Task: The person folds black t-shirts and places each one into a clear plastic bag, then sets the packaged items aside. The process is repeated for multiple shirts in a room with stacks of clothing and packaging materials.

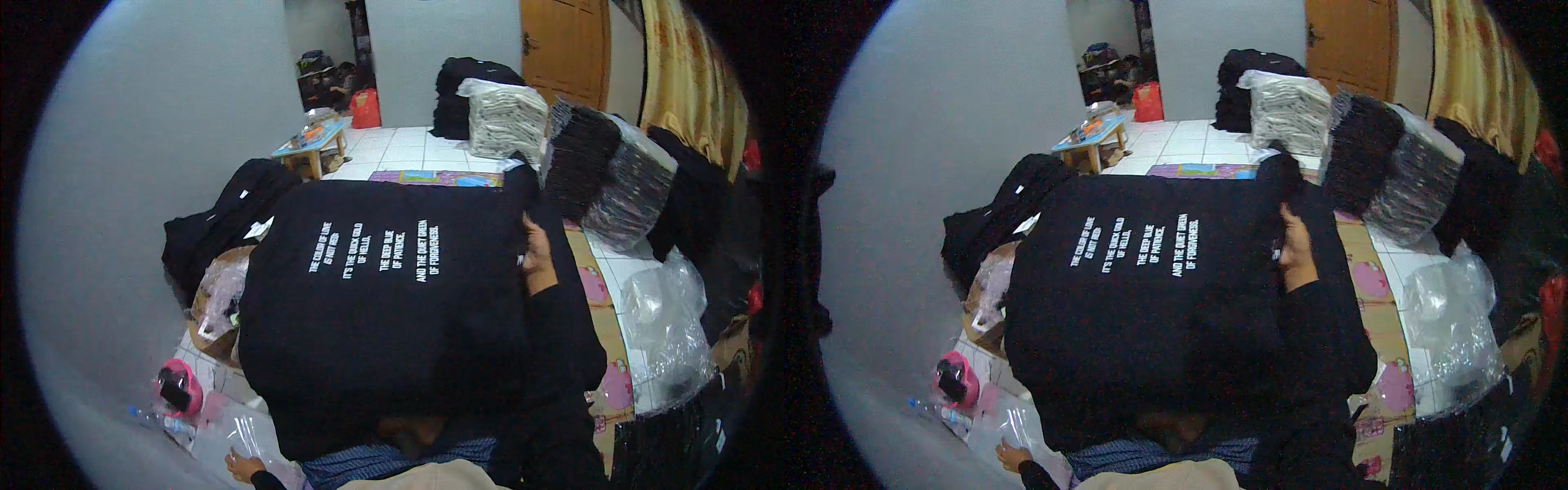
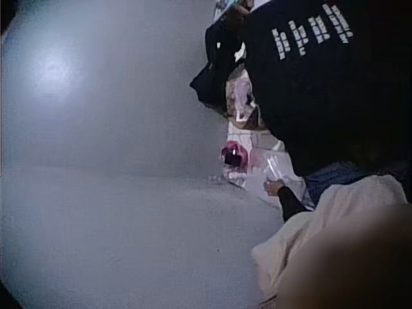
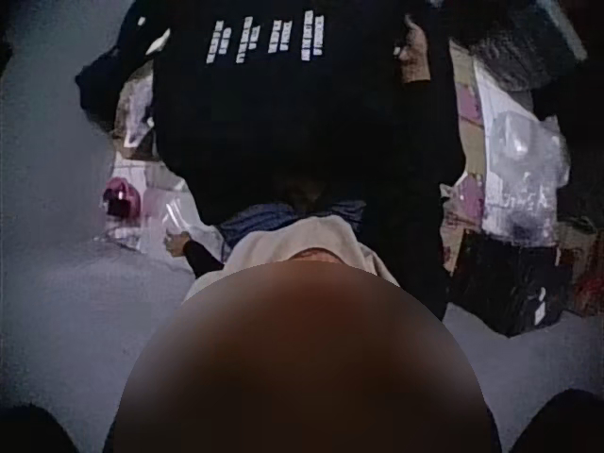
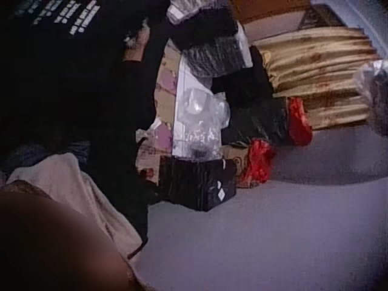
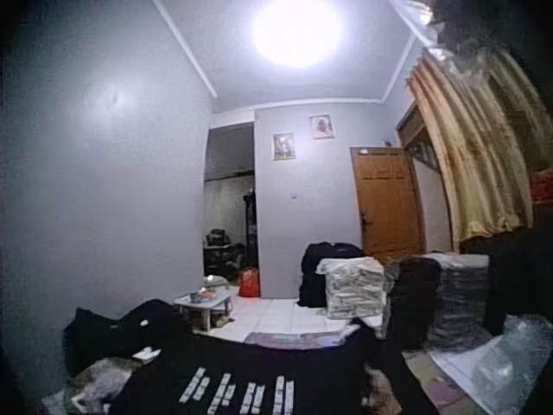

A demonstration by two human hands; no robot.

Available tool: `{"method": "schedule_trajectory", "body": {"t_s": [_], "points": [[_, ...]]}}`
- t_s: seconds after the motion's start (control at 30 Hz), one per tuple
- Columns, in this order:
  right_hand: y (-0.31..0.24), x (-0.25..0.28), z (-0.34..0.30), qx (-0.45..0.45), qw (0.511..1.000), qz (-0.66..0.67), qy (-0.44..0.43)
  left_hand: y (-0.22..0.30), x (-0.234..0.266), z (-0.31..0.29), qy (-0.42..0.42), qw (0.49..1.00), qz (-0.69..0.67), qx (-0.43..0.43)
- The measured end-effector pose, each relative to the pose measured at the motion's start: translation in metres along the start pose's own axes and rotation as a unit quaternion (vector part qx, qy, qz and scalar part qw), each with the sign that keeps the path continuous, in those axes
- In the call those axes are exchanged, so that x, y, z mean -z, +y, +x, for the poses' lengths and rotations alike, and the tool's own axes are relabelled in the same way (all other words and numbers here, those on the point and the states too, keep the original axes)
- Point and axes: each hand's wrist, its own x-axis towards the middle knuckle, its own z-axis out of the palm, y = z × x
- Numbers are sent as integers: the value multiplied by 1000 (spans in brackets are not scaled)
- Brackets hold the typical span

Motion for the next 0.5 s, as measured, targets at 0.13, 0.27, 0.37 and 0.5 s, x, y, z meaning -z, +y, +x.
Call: {"method": "schedule_trajectory", "body": {"t_s": [0.13, 0.27, 0.37, 0.5], "points": [[-11, 28, 8, 49, 999, 11, 14, 2, 7, 4, -82, 985, -151, -23], [-19, 32, 3, 59, 998, -3, 26, -12, -22, 20, -162, 949, -258, -77], [-17, 26, -4, 58, 998, -16, 37, -22, -52, 30, -205, 929, -300, -69], [-2, 18, -13, 46, 997, -29, 50, -16, -68, 35, 191, 980, -59, -13]]}}
